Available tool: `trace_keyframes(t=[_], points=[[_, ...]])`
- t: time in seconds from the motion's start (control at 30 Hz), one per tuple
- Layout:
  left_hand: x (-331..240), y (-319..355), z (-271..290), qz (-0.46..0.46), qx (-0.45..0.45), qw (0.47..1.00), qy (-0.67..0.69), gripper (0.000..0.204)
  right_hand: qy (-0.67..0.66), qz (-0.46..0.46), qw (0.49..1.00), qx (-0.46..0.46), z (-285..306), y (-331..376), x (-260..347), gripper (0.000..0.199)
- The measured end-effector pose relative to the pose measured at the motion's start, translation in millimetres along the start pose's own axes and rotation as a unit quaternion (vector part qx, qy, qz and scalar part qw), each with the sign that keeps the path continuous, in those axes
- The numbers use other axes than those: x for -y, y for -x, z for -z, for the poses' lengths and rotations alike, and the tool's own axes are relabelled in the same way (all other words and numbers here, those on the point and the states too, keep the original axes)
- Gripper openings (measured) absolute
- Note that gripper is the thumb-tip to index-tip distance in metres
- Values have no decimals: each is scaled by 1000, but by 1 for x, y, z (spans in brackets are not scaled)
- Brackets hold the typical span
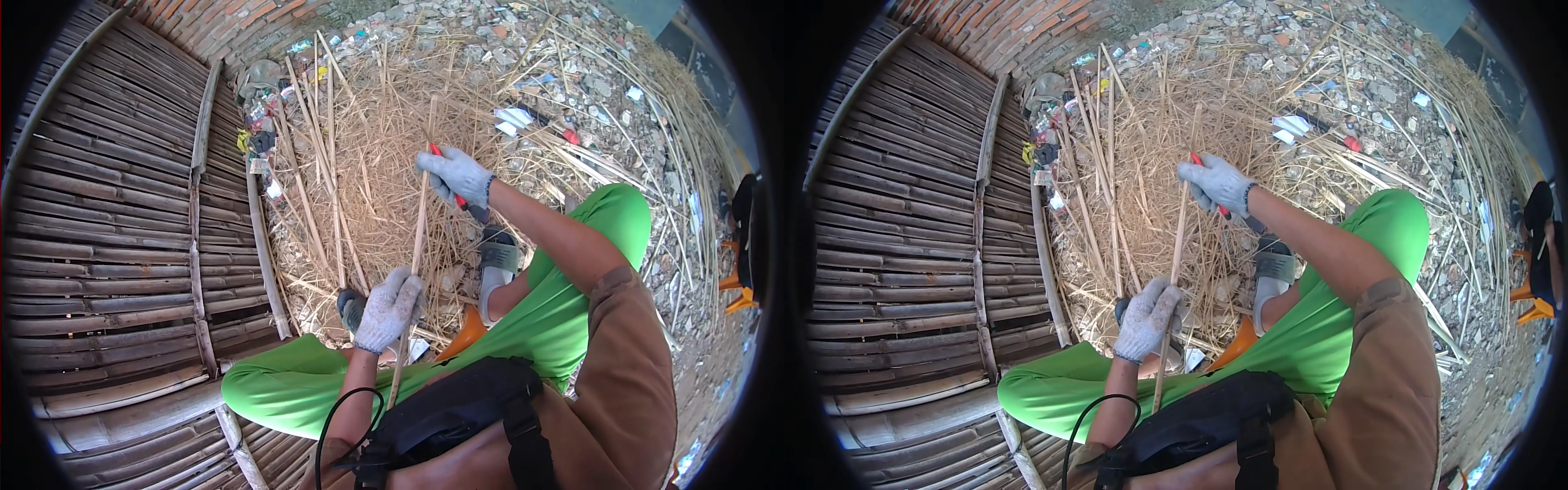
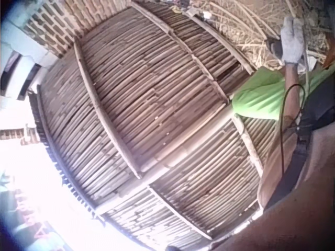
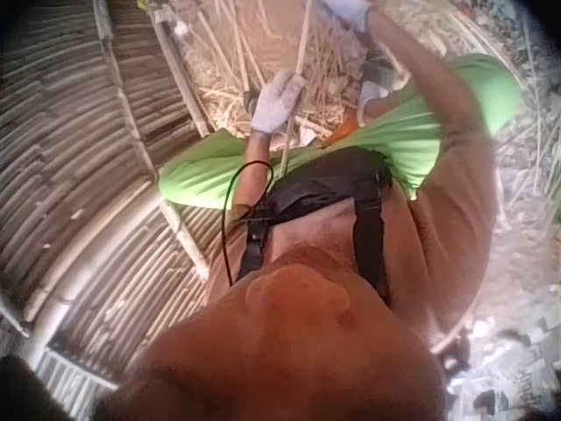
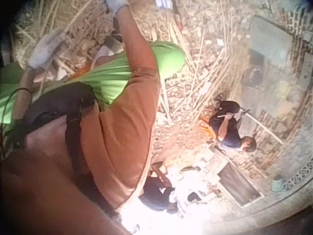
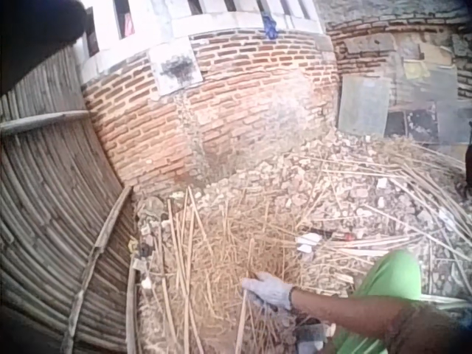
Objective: The person uses a small tool to shave and smooth a thin bamboo strip, repeatedly drawing the blade along the length of the material while sitting in a workspace area.
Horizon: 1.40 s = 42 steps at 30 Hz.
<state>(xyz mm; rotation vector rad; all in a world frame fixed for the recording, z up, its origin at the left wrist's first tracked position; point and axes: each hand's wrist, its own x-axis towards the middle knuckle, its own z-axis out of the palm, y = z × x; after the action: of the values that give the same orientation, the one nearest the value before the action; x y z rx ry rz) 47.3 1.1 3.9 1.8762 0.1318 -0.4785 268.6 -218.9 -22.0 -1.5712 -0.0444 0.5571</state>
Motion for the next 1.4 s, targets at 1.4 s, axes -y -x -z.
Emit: trace_keyframes(t=[1.4], points=[[44,-7,-15,41,-195,945,259,26,564,181,793,141,-75,67,-20,72]])
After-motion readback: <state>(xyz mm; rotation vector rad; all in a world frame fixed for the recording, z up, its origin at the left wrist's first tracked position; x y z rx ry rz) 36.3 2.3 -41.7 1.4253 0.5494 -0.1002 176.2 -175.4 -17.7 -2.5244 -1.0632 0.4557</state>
